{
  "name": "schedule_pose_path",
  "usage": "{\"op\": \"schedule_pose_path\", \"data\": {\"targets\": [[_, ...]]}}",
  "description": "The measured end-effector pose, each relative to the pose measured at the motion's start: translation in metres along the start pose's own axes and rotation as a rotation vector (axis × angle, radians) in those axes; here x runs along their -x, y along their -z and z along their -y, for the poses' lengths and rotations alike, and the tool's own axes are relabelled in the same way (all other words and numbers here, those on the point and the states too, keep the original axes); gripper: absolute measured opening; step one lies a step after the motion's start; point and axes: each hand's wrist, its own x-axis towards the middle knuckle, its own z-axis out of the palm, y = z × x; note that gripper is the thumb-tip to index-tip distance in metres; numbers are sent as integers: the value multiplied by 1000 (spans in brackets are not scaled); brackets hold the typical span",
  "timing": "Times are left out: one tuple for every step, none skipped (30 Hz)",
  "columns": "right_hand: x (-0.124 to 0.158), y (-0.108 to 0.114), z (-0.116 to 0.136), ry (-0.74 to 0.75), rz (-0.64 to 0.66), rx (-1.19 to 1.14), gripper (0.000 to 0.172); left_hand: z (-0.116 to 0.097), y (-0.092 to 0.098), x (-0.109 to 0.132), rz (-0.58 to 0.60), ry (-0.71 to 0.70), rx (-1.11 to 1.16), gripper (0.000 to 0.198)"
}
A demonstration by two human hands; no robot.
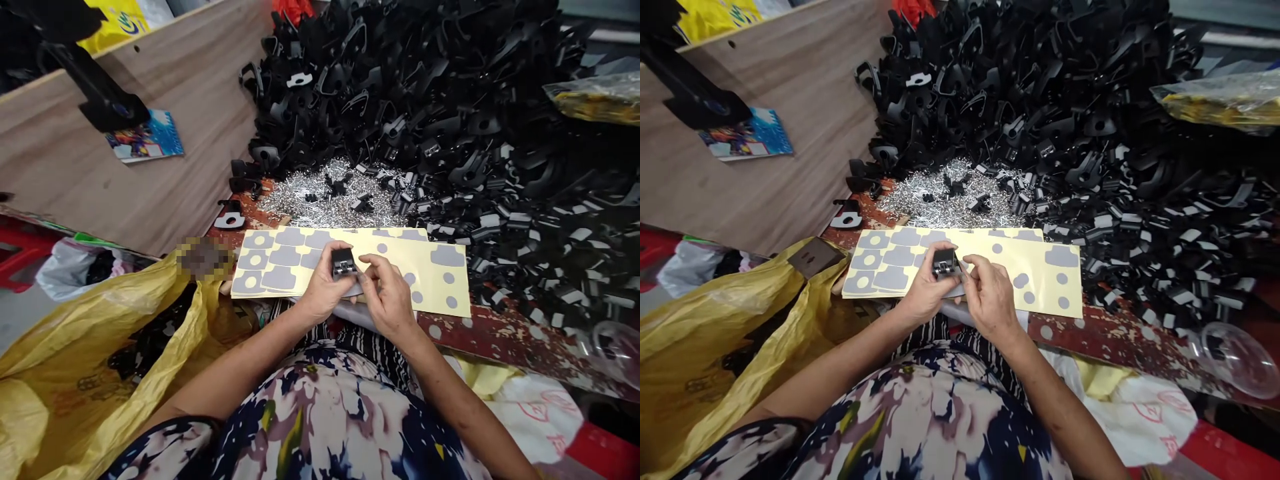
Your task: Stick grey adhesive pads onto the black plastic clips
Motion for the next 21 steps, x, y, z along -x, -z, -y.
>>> {"op": "schedule_pose_path", "data": {"targets": [[0,-2,-1,-10,-19,-20,20,-2,1,1,27,18,3,59],[-1,-3,-1,-21,-56,-47,19,-4,2,1,54,45,21,63],[-1,-4,-3,-26,-107,-71,18,-6,3,2,75,81,56,65],[-1,-5,-4,-23,-166,-86,18,-9,4,2,84,124,109,66],[0,-6,-6,-12,-223,-86,17,-11,5,2,89,171,163,64],[0,-8,-8,2,-268,-75,16,-13,5,2,92,216,212,60],[0,-9,-10,12,-293,-63,15,-14,5,3,91,252,252,55],[1,-11,-12,9,-300,-64,14,-15,4,3,92,283,284,50],[1,-12,-15,-13,-291,-86,14,-15,3,4,92,311,308,45],[2,-13,-17,-46,-267,-128,14,-15,2,5,91,334,322,39],[2,-13,-19,-83,-238,-183,14,-15,1,7,90,352,328,33],[2,-12,-21,-112,-204,-234,12,-15,-1,9,89,362,327,29],[2,-9,-21,-122,-172,-259,9,-15,-2,11,83,365,321,26],[1,-5,-20,-105,-149,-244,7,-15,-3,12,68,357,310,25],[1,0,-18,-63,-131,-187,9,-15,-4,14,49,342,298,27],[0,6,-14,1,-115,-100,12,-15,-5,15,34,326,286,30],[0,12,-9,74,-92,-3,13,-14,-6,15,25,309,272,33],[0,17,-3,147,-63,83,12,-14,-7,15,23,291,255,36],[0,21,3,217,-41,147,10,-14,-8,13,28,272,236,38],[1,25,8,282,-31,188,10,-15,-9,11,33,250,217,39],[1,28,13,340,-45,207,11,-18,-9,9,22,222,198,40]]}}
